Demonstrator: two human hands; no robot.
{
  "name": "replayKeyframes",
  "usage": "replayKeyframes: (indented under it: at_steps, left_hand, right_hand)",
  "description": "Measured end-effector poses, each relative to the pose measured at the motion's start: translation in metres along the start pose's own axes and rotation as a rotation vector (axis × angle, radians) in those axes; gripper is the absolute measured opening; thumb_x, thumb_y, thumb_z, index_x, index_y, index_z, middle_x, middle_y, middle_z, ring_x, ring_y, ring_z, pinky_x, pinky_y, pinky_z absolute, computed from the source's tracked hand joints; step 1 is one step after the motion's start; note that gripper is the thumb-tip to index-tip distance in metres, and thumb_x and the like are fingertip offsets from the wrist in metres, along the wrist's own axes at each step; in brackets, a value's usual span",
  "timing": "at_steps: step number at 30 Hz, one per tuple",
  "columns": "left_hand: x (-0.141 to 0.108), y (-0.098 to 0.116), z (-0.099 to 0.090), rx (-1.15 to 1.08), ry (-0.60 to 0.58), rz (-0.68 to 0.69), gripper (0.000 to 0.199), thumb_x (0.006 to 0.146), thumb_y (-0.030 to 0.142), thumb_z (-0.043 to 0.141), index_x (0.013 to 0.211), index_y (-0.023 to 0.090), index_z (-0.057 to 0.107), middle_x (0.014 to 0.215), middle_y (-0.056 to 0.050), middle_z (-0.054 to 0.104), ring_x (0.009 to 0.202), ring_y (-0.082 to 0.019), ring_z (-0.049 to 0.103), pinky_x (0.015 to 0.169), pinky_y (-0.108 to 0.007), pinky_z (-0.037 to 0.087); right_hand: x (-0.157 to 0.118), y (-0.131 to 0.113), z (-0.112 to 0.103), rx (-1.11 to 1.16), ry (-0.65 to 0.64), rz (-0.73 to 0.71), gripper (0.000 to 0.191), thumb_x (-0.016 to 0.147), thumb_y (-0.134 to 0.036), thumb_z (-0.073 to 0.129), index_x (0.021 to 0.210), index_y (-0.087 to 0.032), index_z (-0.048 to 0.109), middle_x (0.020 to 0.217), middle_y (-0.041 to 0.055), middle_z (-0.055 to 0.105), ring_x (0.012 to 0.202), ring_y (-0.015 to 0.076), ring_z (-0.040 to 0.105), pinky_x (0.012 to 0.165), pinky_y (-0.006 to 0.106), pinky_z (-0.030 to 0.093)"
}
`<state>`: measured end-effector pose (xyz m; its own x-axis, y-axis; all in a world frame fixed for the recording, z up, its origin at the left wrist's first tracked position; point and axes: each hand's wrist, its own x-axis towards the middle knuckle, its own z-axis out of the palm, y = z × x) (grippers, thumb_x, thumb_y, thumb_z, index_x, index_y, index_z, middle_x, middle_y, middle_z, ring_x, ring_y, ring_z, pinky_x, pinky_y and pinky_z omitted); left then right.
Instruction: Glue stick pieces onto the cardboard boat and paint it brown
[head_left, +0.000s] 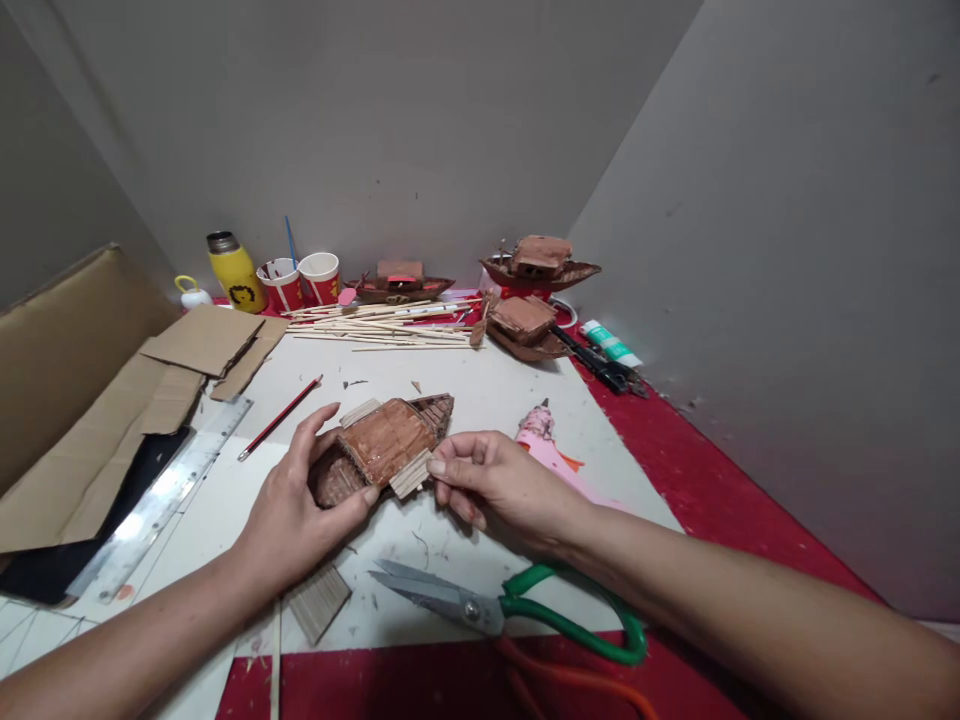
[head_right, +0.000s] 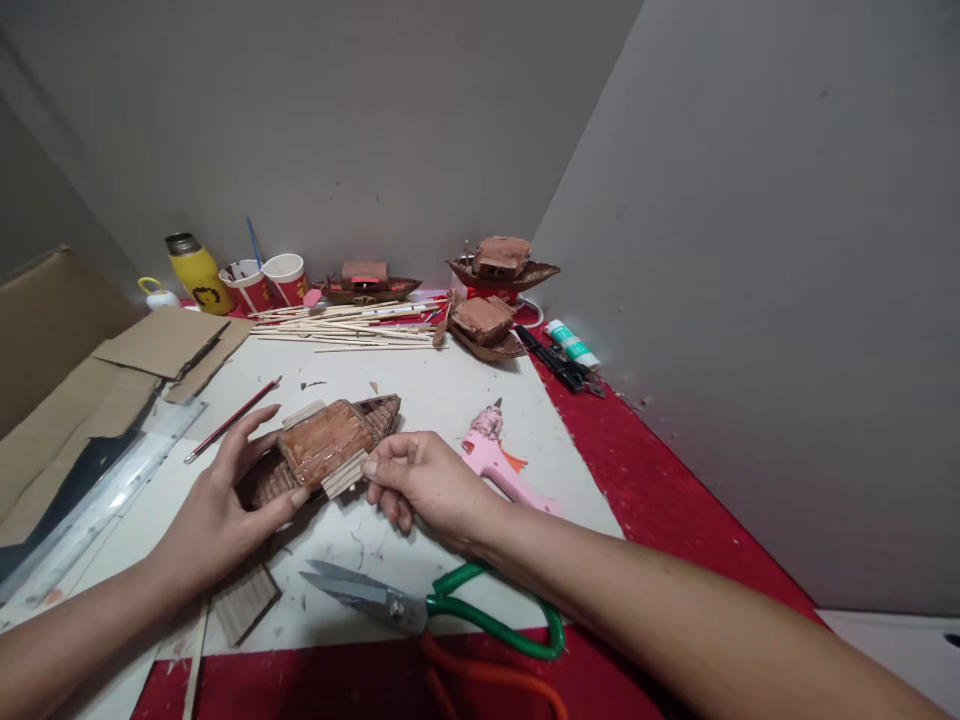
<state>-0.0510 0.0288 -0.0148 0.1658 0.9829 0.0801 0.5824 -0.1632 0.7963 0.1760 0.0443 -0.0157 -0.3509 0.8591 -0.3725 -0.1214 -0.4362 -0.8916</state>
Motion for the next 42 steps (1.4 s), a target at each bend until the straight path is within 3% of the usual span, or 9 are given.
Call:
replayKeyframes:
  at_steps: [16, 31, 37, 42]
  left_hand:
    - [-0.001, -0.002, 0.0, -0.007, 0.006, 0.019, 0.076, 0.08, 0.037, 0.069, 0.145, 0.023, 0.031, 0.128, -0.015, 0.067, 0.123, -0.029, 0.062, 0.105, -0.051, 0.048]
    - [0.0, 0.002, -0.003, -0.194, 0.017, -0.061, 0.075, 0.08, 0.037, 0.071, 0.144, 0.026, 0.032, 0.13, -0.013, 0.067, 0.129, -0.029, 0.059, 0.109, -0.053, 0.045]
    - [0.002, 0.004, -0.011, -0.268, 0.036, -0.106, 0.083, 0.074, 0.042, 0.077, 0.144, 0.025, 0.035, 0.135, -0.017, 0.063, 0.125, -0.032, 0.061, 0.106, -0.053, 0.047]
    - [-0.004, 0.011, -0.025, -0.327, 0.02, -0.072, 0.085, 0.073, 0.044, 0.079, 0.145, 0.029, 0.035, 0.139, -0.015, 0.06, 0.134, -0.031, 0.054, 0.105, -0.047, 0.05]
  right_hand:
    - [0.001, 0.0, -0.001, 0.005, 0.007, -0.004, 0.034, 0.062, -0.039, 0.086, 0.062, -0.014, 0.063, 0.052, -0.0021, 0.064, 0.033, 0.0032, 0.045, 0.03, 0.014, 0.03]
    - [-0.006, -0.005, -0.004, -0.103, -0.007, -0.024, 0.04, 0.071, -0.048, 0.081, 0.063, -0.014, 0.064, 0.049, -0.0022, 0.061, 0.034, 0.0031, 0.046, 0.032, 0.014, 0.032]
    - [-0.021, -0.021, -0.009, -0.153, 0.097, -0.127, 0.044, 0.07, -0.056, 0.08, 0.071, -0.015, 0.066, 0.058, -0.0003, 0.064, 0.038, 0.0044, 0.047, 0.035, 0.016, 0.035]
    - [-0.035, -0.033, -0.023, -0.218, 0.284, -0.323, 0.042, 0.074, -0.051, 0.079, 0.099, -0.018, 0.071, 0.08, 0.0029, 0.068, 0.057, 0.0092, 0.058, 0.048, 0.02, 0.046]
